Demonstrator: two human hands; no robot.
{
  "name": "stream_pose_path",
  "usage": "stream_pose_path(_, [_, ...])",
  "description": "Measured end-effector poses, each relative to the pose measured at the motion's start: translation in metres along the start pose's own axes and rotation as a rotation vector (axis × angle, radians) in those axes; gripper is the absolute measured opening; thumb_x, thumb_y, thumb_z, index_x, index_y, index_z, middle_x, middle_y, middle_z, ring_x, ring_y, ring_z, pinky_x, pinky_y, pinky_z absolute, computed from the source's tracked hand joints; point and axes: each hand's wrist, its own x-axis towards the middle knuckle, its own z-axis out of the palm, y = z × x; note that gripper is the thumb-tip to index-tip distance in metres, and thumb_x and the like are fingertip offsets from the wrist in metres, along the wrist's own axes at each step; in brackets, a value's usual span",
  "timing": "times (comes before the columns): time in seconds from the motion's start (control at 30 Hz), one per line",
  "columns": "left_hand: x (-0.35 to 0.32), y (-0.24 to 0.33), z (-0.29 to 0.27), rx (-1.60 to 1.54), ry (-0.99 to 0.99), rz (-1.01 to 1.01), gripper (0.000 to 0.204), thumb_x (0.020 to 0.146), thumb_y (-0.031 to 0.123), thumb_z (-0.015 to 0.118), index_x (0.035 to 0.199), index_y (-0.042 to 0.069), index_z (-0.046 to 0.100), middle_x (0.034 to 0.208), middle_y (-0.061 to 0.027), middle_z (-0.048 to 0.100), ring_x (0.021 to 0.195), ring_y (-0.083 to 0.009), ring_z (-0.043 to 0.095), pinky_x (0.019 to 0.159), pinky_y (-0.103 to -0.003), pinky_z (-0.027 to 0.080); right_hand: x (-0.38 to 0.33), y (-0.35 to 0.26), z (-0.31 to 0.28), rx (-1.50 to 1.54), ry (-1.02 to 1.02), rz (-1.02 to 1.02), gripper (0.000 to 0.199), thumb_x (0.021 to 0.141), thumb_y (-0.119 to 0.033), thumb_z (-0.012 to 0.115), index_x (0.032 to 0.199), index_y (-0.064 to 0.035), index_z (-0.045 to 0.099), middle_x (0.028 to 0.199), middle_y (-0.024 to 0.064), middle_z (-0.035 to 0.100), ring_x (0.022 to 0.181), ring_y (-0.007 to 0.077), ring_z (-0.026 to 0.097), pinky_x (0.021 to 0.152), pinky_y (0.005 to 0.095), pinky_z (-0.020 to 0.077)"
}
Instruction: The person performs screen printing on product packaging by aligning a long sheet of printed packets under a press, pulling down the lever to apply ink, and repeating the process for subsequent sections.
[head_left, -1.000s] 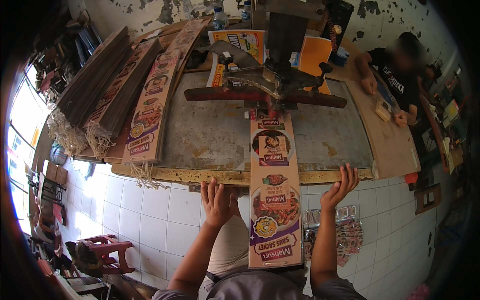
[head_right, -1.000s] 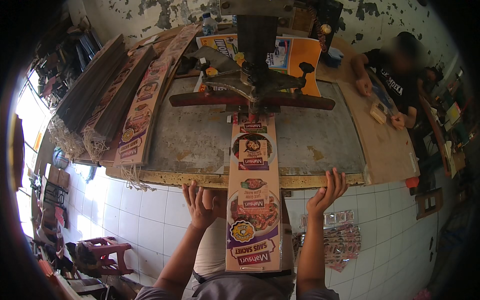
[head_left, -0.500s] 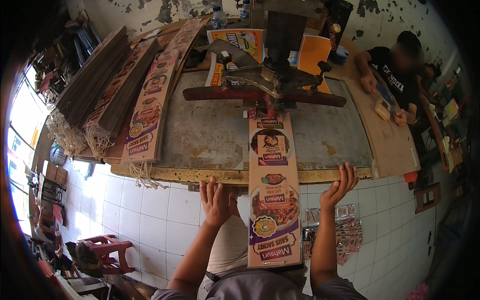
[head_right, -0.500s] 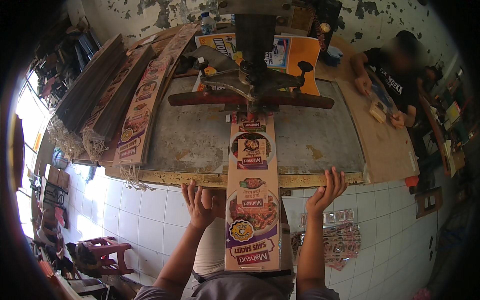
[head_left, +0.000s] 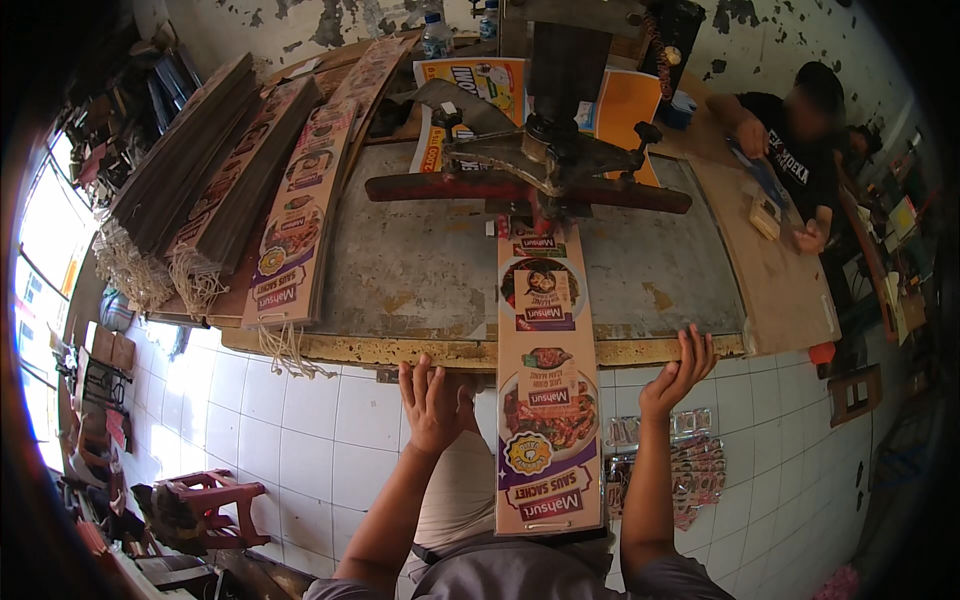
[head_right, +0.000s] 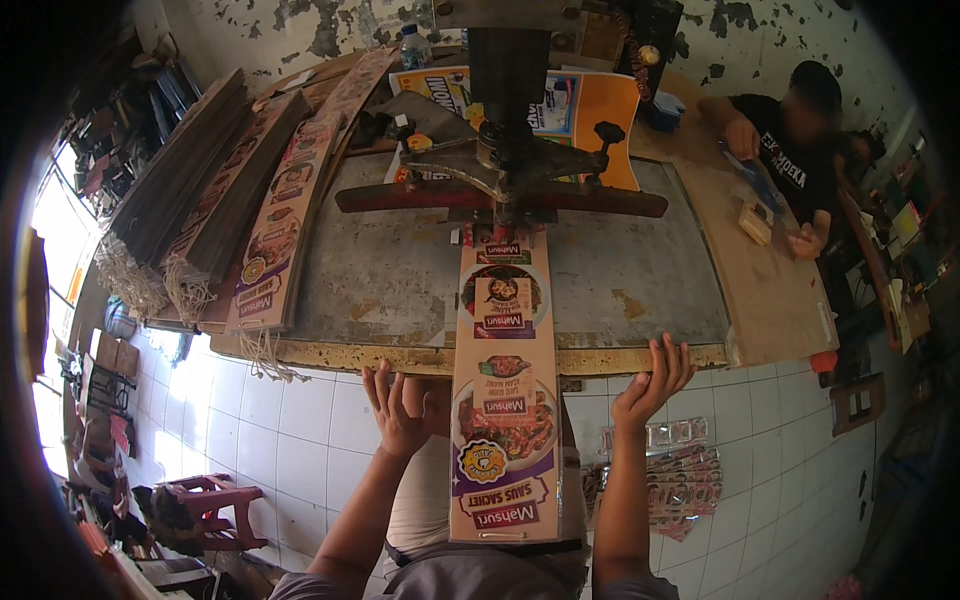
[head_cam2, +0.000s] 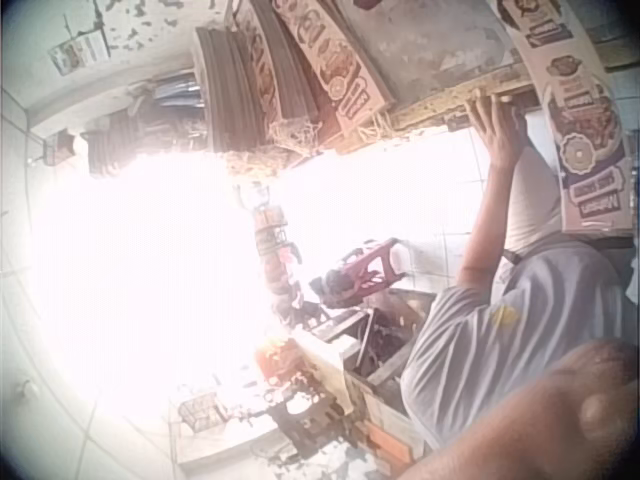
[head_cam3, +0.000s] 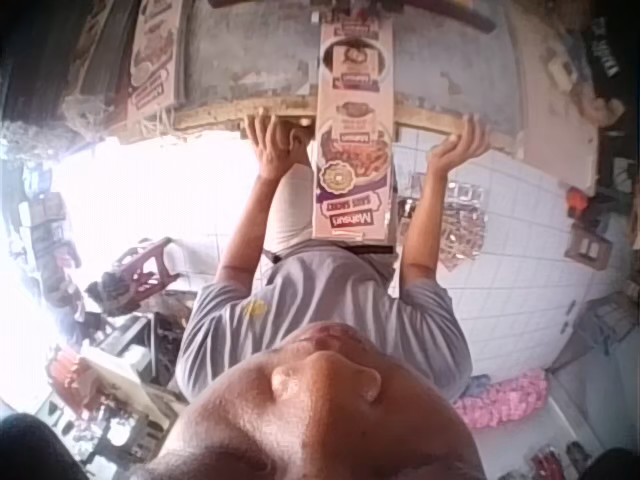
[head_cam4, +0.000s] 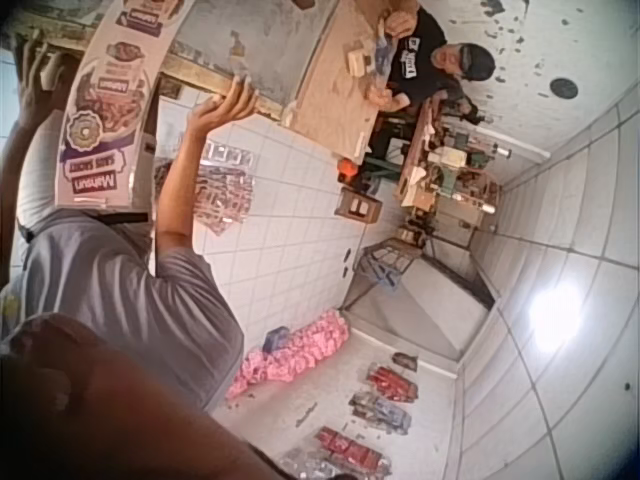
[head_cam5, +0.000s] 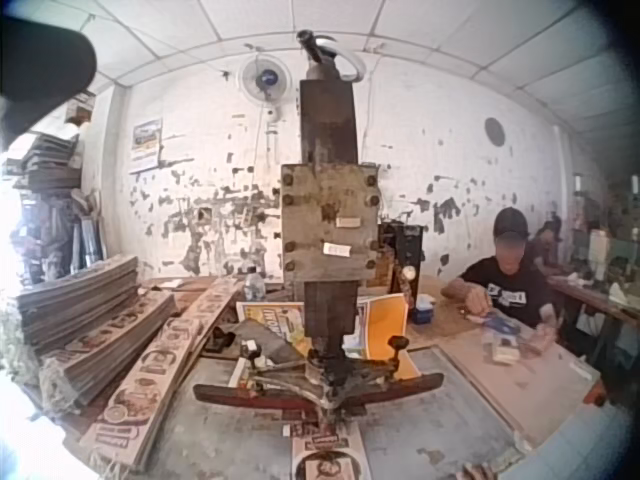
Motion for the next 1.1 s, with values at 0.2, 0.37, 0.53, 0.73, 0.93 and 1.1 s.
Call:
stream_pose_path(0.2, [-0.003,-0.002,0.001,-0.001,-0.022,0.001,0.083,0.086,0.016,0.081,0.157,0.001,0.04,0.164,-0.0343,0.04,0.157,-0.0618,0.028,0.127,-0.074,0.024,0.0,0.001,0.0,-0.004,-0.003,0.0,0.053,0.119,-0.037,0.026,0.147,-0.0093,0.061,0.156,0.011,0.058,0.157,0.0378,0.039,0.131,0.0646,0.0129])
stream_pose_path(0.37, [0.0,0.001,-0.001,-0.008,0.012,-0.017,0.073,0.089,0.018,0.08,0.152,0.002,0.048,0.16,-0.0308,0.048,0.152,-0.0601,0.037,0.125,-0.07,0.031,0.001,-0.003,-0.002,0.01,-0.003,0.009,0.053,0.119,-0.037,0.026,0.146,-0.0092,0.062,0.156,0.0112,0.058,0.156,0.0378,0.039,0.131,0.0652,0.0125])
stream_pose_path(0.53, [0.004,0.004,-0.006,-0.031,0.004,-0.025,0.072,0.089,0.017,0.079,0.152,0.003,0.048,0.161,-0.0298,0.048,0.151,-0.0592,0.039,0.123,-0.07,0.033,0.002,-0.004,-0.006,0.022,-0.027,0.021,0.052,0.119,-0.038,0.029,0.146,-0.009,0.062,0.156,0.0109,0.058,0.156,0.0373,0.039,0.131,0.065,0.013])
stream_pose_path(0.73, [0.012,0.013,-0.02,-0.084,-0.023,-0.069,0.073,0.085,0.014,0.078,0.152,0.006,0.05,0.162,-0.0276,0.048,0.152,-0.0577,0.039,0.123,-0.068,0.033,0.012,-0.023,-0.032,0.104,-0.182,0.045,0.045,0.117,-0.035,0.041,0.148,-0.0086,0.061,0.158,0.0111,0.057,0.154,0.035,0.044,0.13,0.0634,0.0174])
stream_pose_path(0.93, [0.035,0.05,-0.07,-0.194,-0.112,-0.114,0.07,0.085,0.011,0.076,0.151,0.006,0.052,0.154,-0.0241,0.056,0.147,-0.049,0.047,0.121,-0.059,0.035,0.06,-0.095,-0.062,0.514,-0.573,0.019,0.048,0.113,-0.039,0.052,0.148,-0.0069,0.062,0.158,0.01,0.059,0.155,0.0322,0.045,0.133,0.0608,0.016])
stream_pose_path(1.1, [0.025,0.088,-0.103,-1.029,-0.483,-0.605,0.054,0.107,0.016,0.061,0.157,-0.001,0.047,0.121,-0.0148,0.073,0.115,-0.024,0.067,0.106,-0.038,0.048,0.086,-0.125,-0.062,0.537,-0.838,-0.105,0.053,0.11,-0.042,0.059,0.15,-0.0072,0.062,0.16,0.0111,0.056,0.156,0.0346,0.043,0.131,0.058,0.025])
